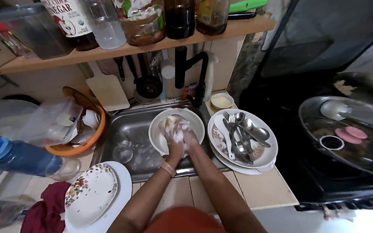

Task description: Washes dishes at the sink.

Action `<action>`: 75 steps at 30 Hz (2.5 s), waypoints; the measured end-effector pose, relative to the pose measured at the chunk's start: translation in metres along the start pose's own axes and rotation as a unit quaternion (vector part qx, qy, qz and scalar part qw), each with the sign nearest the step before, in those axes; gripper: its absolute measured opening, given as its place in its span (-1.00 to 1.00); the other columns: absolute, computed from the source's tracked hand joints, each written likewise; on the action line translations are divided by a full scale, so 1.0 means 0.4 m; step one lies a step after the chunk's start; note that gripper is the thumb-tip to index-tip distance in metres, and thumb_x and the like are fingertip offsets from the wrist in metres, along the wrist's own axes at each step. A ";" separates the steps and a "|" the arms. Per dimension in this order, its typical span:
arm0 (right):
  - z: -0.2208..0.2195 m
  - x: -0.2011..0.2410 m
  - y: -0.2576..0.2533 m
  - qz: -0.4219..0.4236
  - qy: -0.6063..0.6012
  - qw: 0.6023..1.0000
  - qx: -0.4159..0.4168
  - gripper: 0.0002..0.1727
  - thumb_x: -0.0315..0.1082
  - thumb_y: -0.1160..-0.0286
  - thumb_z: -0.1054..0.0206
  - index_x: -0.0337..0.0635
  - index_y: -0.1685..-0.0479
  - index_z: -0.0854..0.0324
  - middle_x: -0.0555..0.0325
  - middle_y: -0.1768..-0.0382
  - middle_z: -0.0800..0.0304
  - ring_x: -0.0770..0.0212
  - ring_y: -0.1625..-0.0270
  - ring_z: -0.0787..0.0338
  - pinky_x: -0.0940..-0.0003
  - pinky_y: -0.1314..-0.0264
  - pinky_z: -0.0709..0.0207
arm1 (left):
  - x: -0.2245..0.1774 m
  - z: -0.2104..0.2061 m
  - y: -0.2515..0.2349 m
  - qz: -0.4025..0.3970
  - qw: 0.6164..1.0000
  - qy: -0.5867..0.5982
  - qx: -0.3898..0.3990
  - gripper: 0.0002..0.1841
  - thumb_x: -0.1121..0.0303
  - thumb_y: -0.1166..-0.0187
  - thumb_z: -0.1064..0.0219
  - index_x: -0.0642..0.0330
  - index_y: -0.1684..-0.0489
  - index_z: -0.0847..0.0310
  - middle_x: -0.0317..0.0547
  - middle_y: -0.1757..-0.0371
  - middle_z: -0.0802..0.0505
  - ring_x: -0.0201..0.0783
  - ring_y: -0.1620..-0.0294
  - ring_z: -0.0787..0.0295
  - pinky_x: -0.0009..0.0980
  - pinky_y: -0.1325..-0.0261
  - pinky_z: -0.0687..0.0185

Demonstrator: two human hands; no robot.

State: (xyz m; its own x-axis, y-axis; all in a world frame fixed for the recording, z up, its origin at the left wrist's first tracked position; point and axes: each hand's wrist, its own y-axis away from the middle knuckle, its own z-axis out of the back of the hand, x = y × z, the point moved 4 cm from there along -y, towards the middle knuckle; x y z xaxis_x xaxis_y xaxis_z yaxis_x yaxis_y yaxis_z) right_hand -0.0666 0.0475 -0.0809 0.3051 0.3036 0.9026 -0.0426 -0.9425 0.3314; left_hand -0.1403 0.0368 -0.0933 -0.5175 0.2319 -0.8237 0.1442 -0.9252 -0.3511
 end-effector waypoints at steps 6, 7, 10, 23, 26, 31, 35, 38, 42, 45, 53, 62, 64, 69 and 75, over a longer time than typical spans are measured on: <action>0.020 -0.020 0.002 0.096 0.191 0.967 0.142 -0.62 -0.59 -0.62 -0.22 -0.54 -0.38 -0.47 -0.19 -0.19 -0.71 0.26 -0.21 -0.72 0.35 -0.36 -0.60 | -0.065 0.093 -0.111 -0.054 0.957 -0.205 0.199 -0.53 0.28 -0.44 -0.53 0.34 -0.28 -0.72 0.28 -0.36 -0.76 0.26 -0.50 -0.58 0.22 -0.63 -0.31; 0.018 -0.028 0.007 0.103 0.153 0.970 0.161 -0.65 -0.63 -0.55 -0.27 -0.54 -0.29 -0.51 -0.10 -0.10 -0.75 0.34 -0.13 -0.76 0.42 -0.29 -0.65 | -0.076 0.109 -0.131 0.010 0.948 -0.213 0.238 -0.47 0.32 -0.44 -0.54 0.38 -0.38 -0.63 0.34 -0.40 -0.72 0.28 -0.50 -0.58 0.24 -0.60 -0.34; 0.015 -0.065 0.014 0.100 0.009 0.975 0.200 -0.59 -0.64 -0.41 -0.32 -0.55 -0.27 -0.49 -0.01 0.01 -0.82 0.34 -0.05 -0.82 0.40 -0.23 -0.71 | -0.043 0.169 -0.152 0.136 0.955 -0.068 0.255 -0.59 0.39 -0.69 -0.28 0.37 -0.46 -0.52 0.39 -0.36 -0.70 0.27 -0.35 -0.65 0.21 -0.39 -0.51; -0.009 -0.108 0.038 0.104 0.011 0.994 0.028 -0.55 -0.67 -0.52 -0.28 -0.61 -0.40 -0.40 -0.23 -0.18 -0.73 0.20 -0.20 -0.78 0.35 -0.34 -0.67 | 0.093 0.096 -0.077 0.139 0.972 0.143 0.125 -0.53 0.41 -0.87 0.06 0.33 -0.71 -0.32 0.24 -0.71 -0.46 0.09 -0.72 -0.35 0.01 -0.73 -0.21; -0.014 -0.098 0.035 0.122 0.078 0.989 0.015 -0.60 -0.65 -0.48 -0.34 -0.59 -0.30 -0.49 -0.23 -0.12 -0.75 0.18 -0.17 -0.78 0.31 -0.32 -0.67 | 0.087 0.108 -0.073 0.153 0.975 0.123 0.104 -0.56 0.39 -0.86 0.00 0.32 -0.64 -0.42 0.26 -0.63 -0.55 0.11 -0.65 -0.45 0.05 -0.68 -0.29; 0.003 -0.051 -0.002 0.084 0.215 0.973 -0.006 -0.60 -0.54 -0.55 -0.39 -0.54 -0.33 -0.54 -0.31 -0.21 -0.73 0.01 -0.26 -0.73 0.13 -0.40 -0.57 | 0.083 0.149 -0.093 0.182 0.961 0.066 0.197 -0.61 0.41 -0.78 -0.16 0.27 -0.53 -0.55 0.27 -0.46 -0.69 0.18 -0.46 -0.61 0.12 -0.51 -0.45; 0.029 -0.031 -0.068 0.052 0.399 0.915 0.039 -0.65 -0.41 -0.62 -0.38 -0.46 -0.27 -0.65 -0.38 -0.26 -0.72 -0.21 -0.39 -0.69 -0.11 -0.54 -0.44 | 0.157 0.222 -0.179 0.178 0.971 0.093 0.127 -0.40 0.45 -0.70 -0.23 0.22 -0.76 -0.22 0.28 -0.60 -0.55 0.11 -0.49 -0.60 0.04 -0.46 -0.58; 0.045 -0.057 -0.122 -0.021 0.512 0.856 0.065 -0.52 -0.29 -0.65 -0.36 -0.48 -0.39 -0.56 -0.44 -0.41 -0.61 -0.29 -0.54 -0.57 -0.23 -0.62 -0.33 | 0.201 0.355 -0.189 0.240 0.962 -0.102 0.085 -0.28 0.27 -0.66 -0.34 0.17 -0.81 -0.12 0.47 -0.50 -0.59 0.43 -0.45 -0.57 0.35 -0.40 -0.46; 0.024 -0.057 -0.115 -0.086 0.636 0.762 0.086 -0.48 -0.25 -0.77 -0.16 -0.44 -0.56 -0.44 -0.36 -0.57 -0.50 -0.25 -0.66 -0.47 -0.22 -0.65 -0.29 | 0.248 0.438 -0.212 0.262 0.892 -0.353 0.105 -0.52 0.28 -0.67 -0.31 0.39 -0.48 -0.50 0.48 -0.37 -0.68 0.46 -0.41 -0.61 0.42 -0.34 -0.47; 0.005 -0.060 -0.118 -0.100 0.685 0.715 0.091 -0.51 -0.32 -0.77 -0.10 -0.44 -0.56 -0.43 -0.33 -0.59 -0.48 -0.23 -0.66 -0.48 -0.22 -0.62 -0.32 | 0.310 0.453 -0.216 0.280 0.855 -0.416 0.133 -0.58 0.35 -0.70 -0.27 0.42 -0.43 -0.55 0.43 -0.49 -0.60 0.39 -0.46 -0.59 0.31 -0.39 -0.50; 0.016 -0.082 -0.173 -0.092 0.717 0.686 0.079 -0.52 -0.41 -0.85 0.10 -0.48 -0.61 -0.35 -0.37 -0.61 -0.44 -0.29 -0.66 -0.46 -0.21 -0.62 -0.32 | 0.385 0.461 -0.220 0.331 0.810 -0.454 0.168 -0.60 0.34 -0.72 -0.24 0.46 -0.38 -0.60 0.42 -0.55 -0.57 0.33 -0.60 -0.46 0.26 -0.52 -0.40; -0.062 0.026 -0.105 -0.080 0.734 0.663 0.125 -0.57 -0.44 -0.84 0.02 -0.54 -0.52 -0.44 -0.43 -0.57 -0.47 -0.35 -0.65 -0.45 -0.30 -0.61 -0.26 | 0.445 0.456 -0.261 0.330 0.815 -0.395 0.266 -0.45 0.10 -0.70 -0.30 0.38 -0.47 -0.55 0.42 -0.58 -0.54 0.33 -0.68 -0.36 0.33 -0.64 -0.20; -0.098 0.068 -0.063 -0.088 0.756 0.630 0.158 -0.57 -0.42 -0.81 -0.07 -0.52 -0.50 -0.46 -0.40 -0.57 -0.48 -0.34 -0.64 -0.47 -0.32 -0.57 -0.30 | 0.458 0.462 -0.255 0.307 0.814 -0.403 0.286 -0.45 0.22 -0.67 -0.35 0.39 -0.55 -0.47 0.43 -0.62 -0.50 0.34 -0.70 -0.33 0.31 -0.65 -0.20; -0.160 0.201 0.108 -0.069 0.803 0.543 0.237 -0.53 -0.31 -0.69 -0.31 -0.56 -0.36 -0.52 -0.47 -0.45 -0.54 -0.41 -0.55 -0.52 -0.38 -0.49 -0.35 | 0.496 0.448 -0.239 0.308 0.809 -0.424 0.266 -0.42 0.27 -0.61 -0.38 0.36 -0.58 -0.44 0.38 -0.61 -0.53 0.32 -0.65 -0.42 0.31 -0.58 -0.33; -0.211 0.440 0.401 0.043 0.823 0.534 0.187 -0.76 -0.52 -0.67 -0.14 -0.49 -0.10 -0.64 -0.37 -0.06 -0.75 -0.33 -0.18 -0.77 -0.19 -0.06 -0.62 | 0.521 0.426 -0.242 0.337 0.793 -0.434 0.263 -0.43 0.17 -0.65 -0.32 0.34 -0.57 -0.44 0.35 -0.52 -0.63 0.28 -0.56 -0.55 0.26 -0.52 -0.45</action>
State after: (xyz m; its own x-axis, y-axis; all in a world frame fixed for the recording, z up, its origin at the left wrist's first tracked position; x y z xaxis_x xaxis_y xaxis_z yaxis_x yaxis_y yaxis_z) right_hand -0.1000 -0.0386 0.1545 -0.9462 -0.3222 0.0300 0.2978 -0.8309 0.4701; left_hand -0.4060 0.1236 -0.1549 -0.8907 -0.4520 -0.0489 0.3811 -0.8009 0.4619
